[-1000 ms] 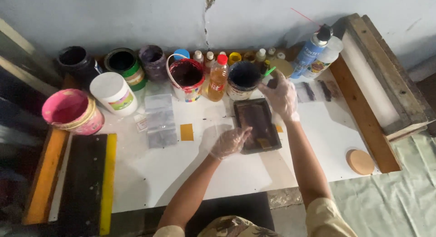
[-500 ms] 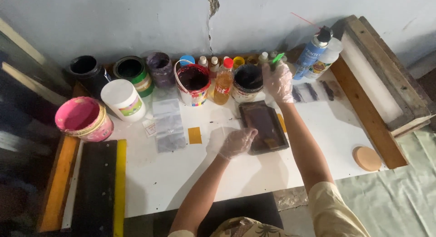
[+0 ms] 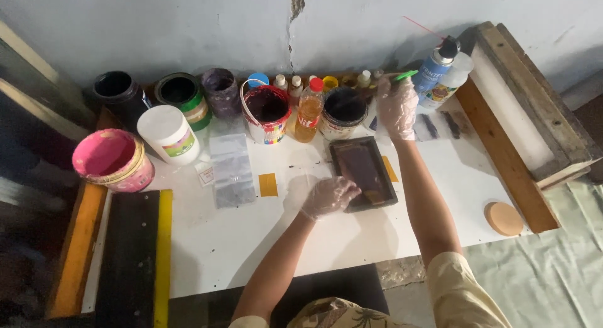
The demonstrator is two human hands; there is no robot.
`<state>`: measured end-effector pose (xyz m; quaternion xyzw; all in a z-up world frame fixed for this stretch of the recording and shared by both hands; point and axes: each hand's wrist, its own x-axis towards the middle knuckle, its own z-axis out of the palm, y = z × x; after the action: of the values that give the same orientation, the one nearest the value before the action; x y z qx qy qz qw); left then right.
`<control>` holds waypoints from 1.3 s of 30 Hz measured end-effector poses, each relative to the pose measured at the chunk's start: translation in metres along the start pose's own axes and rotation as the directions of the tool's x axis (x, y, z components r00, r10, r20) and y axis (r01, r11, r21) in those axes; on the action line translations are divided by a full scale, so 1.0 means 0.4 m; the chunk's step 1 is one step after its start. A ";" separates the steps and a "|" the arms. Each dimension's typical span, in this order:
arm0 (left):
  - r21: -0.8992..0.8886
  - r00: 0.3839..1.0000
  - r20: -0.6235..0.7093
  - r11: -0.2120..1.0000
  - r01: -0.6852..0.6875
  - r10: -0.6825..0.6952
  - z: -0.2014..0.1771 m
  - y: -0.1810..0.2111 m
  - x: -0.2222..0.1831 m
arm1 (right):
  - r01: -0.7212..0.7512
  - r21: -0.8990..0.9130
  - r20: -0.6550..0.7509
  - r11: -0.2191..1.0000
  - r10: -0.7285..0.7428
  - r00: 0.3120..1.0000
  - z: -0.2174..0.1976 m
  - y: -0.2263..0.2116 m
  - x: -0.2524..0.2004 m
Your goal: Mixing ink in a container using a spatula and preparing a screen printing frame on a workbench.
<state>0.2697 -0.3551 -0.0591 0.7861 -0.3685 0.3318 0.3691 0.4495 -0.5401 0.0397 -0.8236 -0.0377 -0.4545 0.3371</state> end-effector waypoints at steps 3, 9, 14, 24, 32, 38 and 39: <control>-0.004 0.976 0.188 0.994 0.109 -0.106 0.010 -0.017 -0.002 | 0.053 0.023 -0.028 0.998 -0.053 0.998 -0.014 0.009 0.008; 0.062 0.918 0.390 0.996 0.058 -0.078 0.018 -0.036 -0.027 | -0.265 0.153 0.061 0.952 0.259 0.964 -0.034 0.028 0.010; 0.057 0.859 0.492 0.990 0.130 -0.141 0.048 -0.066 -0.056 | -0.149 -0.057 -0.187 0.987 0.136 0.973 -0.031 -0.133 -0.008; 0.162 0.694 0.694 0.981 0.108 -0.191 0.058 -0.045 -0.119 | -0.427 0.036 -0.069 0.904 0.428 0.901 -0.003 0.055 0.000; 0.503 0.835 -0.451 0.863 -0.054 0.315 0.220 -0.128 -0.200 | -0.345 -0.014 0.119 0.939 0.344 0.931 0.062 -0.002 -0.028; 0.084 0.790 0.585 0.983 0.165 -0.183 0.007 -0.059 -0.097 | -0.252 -0.222 0.504 0.942 0.332 0.797 0.142 0.035 -0.083; 0.087 0.791 0.583 0.982 0.167 -0.186 0.007 -0.060 -0.096 | -0.250 -0.220 0.506 0.943 0.329 0.797 0.139 0.025 -0.071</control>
<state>0.2707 -0.3339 -0.0990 0.8865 -0.3847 0.0416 0.2540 0.4767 -0.5080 -0.0073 -0.9352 0.0286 -0.1506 0.3193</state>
